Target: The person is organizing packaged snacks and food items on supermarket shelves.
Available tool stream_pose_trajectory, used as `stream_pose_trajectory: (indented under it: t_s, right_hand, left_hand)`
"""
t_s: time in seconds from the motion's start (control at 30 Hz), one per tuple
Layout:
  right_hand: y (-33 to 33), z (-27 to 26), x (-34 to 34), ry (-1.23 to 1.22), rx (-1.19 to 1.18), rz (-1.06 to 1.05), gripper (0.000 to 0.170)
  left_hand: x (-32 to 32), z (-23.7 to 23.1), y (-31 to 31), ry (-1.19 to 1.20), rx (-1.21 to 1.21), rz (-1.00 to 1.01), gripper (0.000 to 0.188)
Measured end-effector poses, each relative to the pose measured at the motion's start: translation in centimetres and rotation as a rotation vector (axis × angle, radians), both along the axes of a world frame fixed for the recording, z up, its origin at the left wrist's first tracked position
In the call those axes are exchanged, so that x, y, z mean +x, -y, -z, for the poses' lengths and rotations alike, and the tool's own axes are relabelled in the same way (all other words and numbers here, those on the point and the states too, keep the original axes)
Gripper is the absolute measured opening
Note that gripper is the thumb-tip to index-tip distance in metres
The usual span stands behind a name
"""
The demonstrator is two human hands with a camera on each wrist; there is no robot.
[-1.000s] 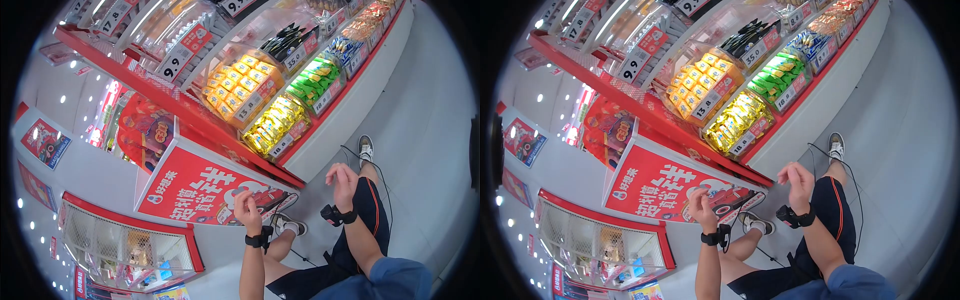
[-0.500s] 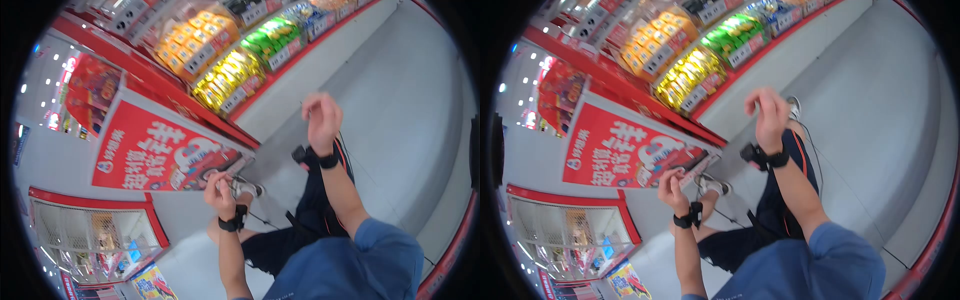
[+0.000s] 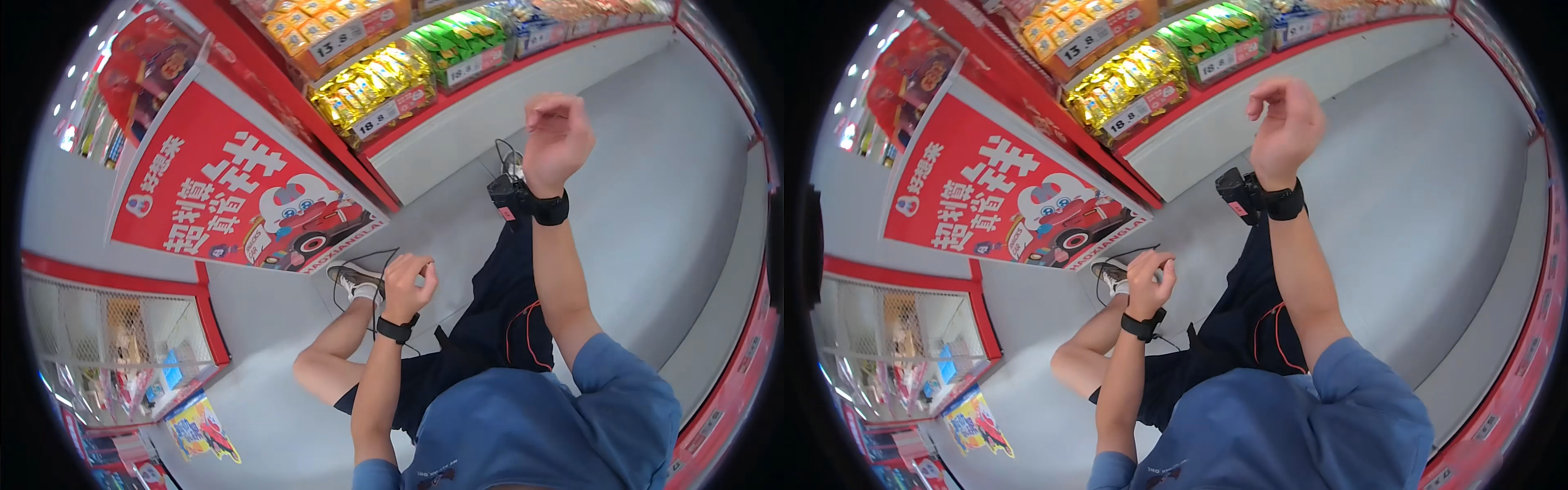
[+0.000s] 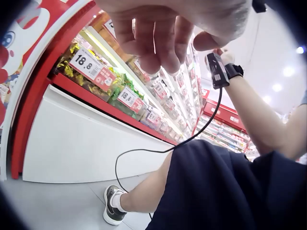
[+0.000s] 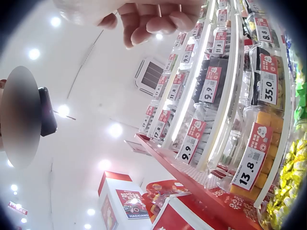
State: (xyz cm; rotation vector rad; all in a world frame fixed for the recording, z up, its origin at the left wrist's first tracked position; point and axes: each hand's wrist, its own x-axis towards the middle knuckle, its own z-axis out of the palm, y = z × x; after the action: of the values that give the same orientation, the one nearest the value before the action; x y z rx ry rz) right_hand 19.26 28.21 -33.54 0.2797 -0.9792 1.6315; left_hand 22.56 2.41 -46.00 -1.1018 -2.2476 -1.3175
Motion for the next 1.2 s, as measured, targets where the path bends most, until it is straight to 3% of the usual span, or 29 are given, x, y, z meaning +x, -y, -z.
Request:
stream_pose_trajectory:
  t_s: [0.13,0.3,0.47,0.57,0.67,0.77,0.83,0.9,0.97,1.03,1.2]
  right_hand:
    - [-0.9,-3.5,-3.7,-0.118,0.176,0.057,0.039]
    - [-3.8,-6.0,-5.6,-0.013,0.397,0.263,0.037]
    - [-5.8,-6.0,-4.8,0.13,0.575,0.269,0.034]
    - [-6.4,-6.1,-4.4,0.166,0.665,0.241,0.033]
    - [-5.5,-6.9,-4.8,0.208,0.745,0.22,0.033]
    - [-3.7,-7.0,-7.5,0.225,0.827,0.197,0.03]
    - [-0.5,-7.4,-9.0,0.208,0.897,0.219,0.025]
    - [3.2,-8.3,-10.2,0.208,1.049,0.182,0.01]
    - [8.8,-9.7,-12.1,-0.001,1.161,0.163,0.004]
    - [14.1,-10.1,-14.7,-0.064,1.327,0.19,0.021]
    - [27.0,-11.4,-21.2,-0.193,1.582,0.546,0.068]
  left_hand:
    - [-0.7,-2.7,4.6,-0.04,0.108,-0.26,0.004]
    - [-1.8,-7.4,9.8,-0.112,0.241,-0.454,0.011]
    - [-2.8,-9.1,14.0,-0.13,0.469,-0.529,0.017]
    - [-3.3,-10.6,15.9,-0.162,0.439,-0.581,0.023]
    - [-4.2,-11.2,18.8,-0.307,0.378,-0.621,0.014]
    - [-4.0,-12.6,22.5,-0.492,0.168,-0.717,0.009]
    - [-3.4,-13.3,25.6,-0.545,0.098,-0.797,0.006]
    - [-1.8,-14.0,29.5,-0.603,0.008,-0.913,0.006]
    - [0.6,-14.4,33.7,-0.681,-0.017,-1.012,0.006]
    - [4.6,-15.1,37.3,-0.689,-0.051,-1.155,0.006]
    - [15.4,-16.7,42.9,-0.687,-0.021,-1.453,0.009]
